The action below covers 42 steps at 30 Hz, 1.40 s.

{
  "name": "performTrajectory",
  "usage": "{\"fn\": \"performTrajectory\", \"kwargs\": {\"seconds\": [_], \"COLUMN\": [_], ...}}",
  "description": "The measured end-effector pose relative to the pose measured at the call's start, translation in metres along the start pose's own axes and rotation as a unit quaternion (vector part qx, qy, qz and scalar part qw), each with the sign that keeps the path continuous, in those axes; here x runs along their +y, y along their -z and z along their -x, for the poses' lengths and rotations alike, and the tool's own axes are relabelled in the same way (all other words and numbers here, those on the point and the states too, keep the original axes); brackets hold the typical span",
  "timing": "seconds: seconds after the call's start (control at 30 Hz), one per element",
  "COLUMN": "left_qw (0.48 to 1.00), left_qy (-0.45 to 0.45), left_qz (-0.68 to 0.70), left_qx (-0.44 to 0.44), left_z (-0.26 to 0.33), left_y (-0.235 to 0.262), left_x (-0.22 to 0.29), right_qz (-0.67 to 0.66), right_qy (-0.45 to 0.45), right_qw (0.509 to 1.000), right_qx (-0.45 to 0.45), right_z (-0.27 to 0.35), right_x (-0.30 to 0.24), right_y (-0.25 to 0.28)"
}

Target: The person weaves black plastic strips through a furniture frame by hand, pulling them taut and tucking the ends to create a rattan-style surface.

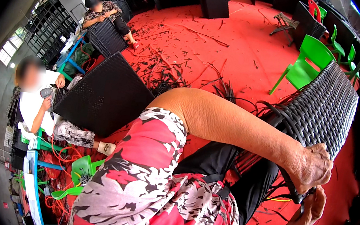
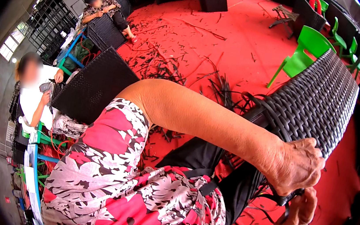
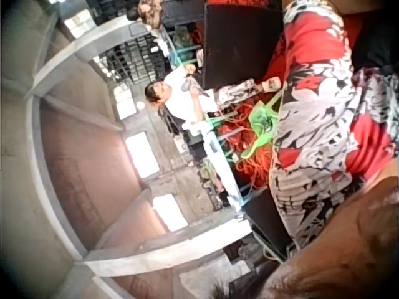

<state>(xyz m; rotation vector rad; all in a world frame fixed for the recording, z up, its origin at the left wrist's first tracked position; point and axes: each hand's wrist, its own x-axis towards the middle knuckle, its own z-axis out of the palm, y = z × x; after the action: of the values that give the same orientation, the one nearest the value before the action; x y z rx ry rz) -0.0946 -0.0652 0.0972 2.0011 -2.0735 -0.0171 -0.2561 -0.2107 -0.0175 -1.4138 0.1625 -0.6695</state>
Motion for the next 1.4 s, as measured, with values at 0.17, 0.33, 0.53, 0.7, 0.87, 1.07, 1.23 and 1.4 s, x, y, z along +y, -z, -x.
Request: {"fn": "performTrajectory", "kwargs": {"seconds": [0.17, 0.33, 0.53, 0.7, 0.87, 1.07, 1.23, 1.4], "left_qw": [0.997, 0.992, 0.989, 0.980, 0.984, 0.994, 0.999, 0.995], "left_qy": [-0.073, -0.049, -0.039, -0.037, -0.022, 0.004, -0.012, -0.061], "left_qz": [0.007, 0.055, 0.144, 0.195, 0.177, 0.110, 0.043, -0.008], "left_qx": [0.016, 0.102, 0.018, -0.024, -0.021, -0.001, -0.026, 0.080], "left_z": [-0.020, 0.017, -0.003, -0.002, -0.004, 0.007, -0.008, 0.004], "left_y": [0.004, -0.002, 0.009, 0.016, 0.013, 0.009, 0.002, -0.008], "left_x": [0.006, -0.021, -0.011, -0.016, -0.010, -0.009, 0.002, -0.007], "right_qz": [0.029, 0.047, 0.082, 0.141, 0.172, 0.186, 0.168, 0.131], "right_qy": [0.004, 0.022, 0.042, 0.054, 0.047, 0.064, 0.048, 0.058], "right_qw": [0.999, 0.999, 0.996, 0.988, 0.984, 0.980, 0.985, 0.990], "right_qx": [0.030, 0.007, -0.006, -0.009, -0.015, -0.024, -0.006, -0.002], "right_z": [0.010, -0.006, -0.004, -0.008, -0.011, -0.015, -0.005, -0.009], "right_x": [-0.014, -0.038, -0.045, -0.049, -0.050, -0.043, -0.047, -0.037], "right_y": [0.014, -0.061, -0.039, -0.038, -0.037, -0.045, -0.038, -0.046]}}
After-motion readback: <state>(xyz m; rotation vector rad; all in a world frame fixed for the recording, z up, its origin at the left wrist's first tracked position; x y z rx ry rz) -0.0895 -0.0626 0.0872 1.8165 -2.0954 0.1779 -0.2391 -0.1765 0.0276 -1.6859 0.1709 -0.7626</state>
